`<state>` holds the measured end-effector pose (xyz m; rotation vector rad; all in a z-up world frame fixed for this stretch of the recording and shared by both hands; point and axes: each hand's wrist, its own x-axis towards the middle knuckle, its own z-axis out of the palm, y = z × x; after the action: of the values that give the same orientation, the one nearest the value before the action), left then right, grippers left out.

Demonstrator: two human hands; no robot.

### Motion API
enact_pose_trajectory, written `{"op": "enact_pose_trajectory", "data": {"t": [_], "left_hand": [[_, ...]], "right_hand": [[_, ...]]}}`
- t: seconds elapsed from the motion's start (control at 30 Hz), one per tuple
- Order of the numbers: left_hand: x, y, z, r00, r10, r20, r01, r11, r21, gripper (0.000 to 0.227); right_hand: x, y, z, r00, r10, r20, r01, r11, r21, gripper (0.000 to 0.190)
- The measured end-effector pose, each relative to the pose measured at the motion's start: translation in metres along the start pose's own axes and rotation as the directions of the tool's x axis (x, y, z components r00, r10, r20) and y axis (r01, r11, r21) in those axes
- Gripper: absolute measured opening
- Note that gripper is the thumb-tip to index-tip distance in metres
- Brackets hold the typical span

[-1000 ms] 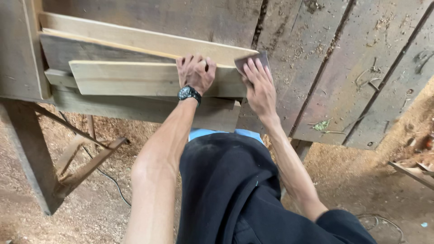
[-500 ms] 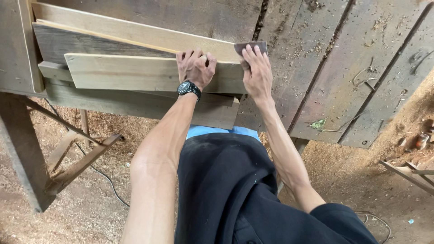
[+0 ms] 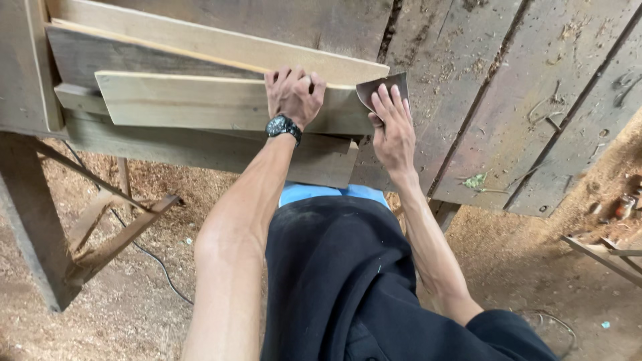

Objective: The person sands several wooden planks by hand using a piece of sandpaper.

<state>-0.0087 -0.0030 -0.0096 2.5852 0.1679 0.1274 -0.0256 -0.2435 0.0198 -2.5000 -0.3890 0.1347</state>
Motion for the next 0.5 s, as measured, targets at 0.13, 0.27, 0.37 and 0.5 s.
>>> {"op": "enact_pose_trajectory", "data": {"t": [0.13,0.27,0.37,0.5], "left_hand": [[0.003,-0.002,0.004,0.999,0.044,-0.019,-0.043,0.999,0.029,0.032],[0.001,0.001,0.002,1.0,-0.002,0.019,0.001,1.0,0.011,0.034],[0.003,-0.002,0.003,1.0,0.029,0.004,-0.029,1.0,0.0,0.034],[0.002,-0.006,0.006,1.0,0.028,0.01,-0.028,0.999,0.026,0.037]], "right_hand": [[0.025,0.004,0.019,1.0,0.023,-0.014,-0.024,1.0,-0.016,0.034],[0.017,0.005,0.015,1.0,-0.007,0.003,0.007,1.0,0.016,0.037],[0.001,-0.001,0.005,1.0,0.024,0.016,-0.025,0.998,0.05,0.036],[0.034,0.006,0.017,0.998,0.046,0.032,-0.047,0.999,0.014,0.034]]}}
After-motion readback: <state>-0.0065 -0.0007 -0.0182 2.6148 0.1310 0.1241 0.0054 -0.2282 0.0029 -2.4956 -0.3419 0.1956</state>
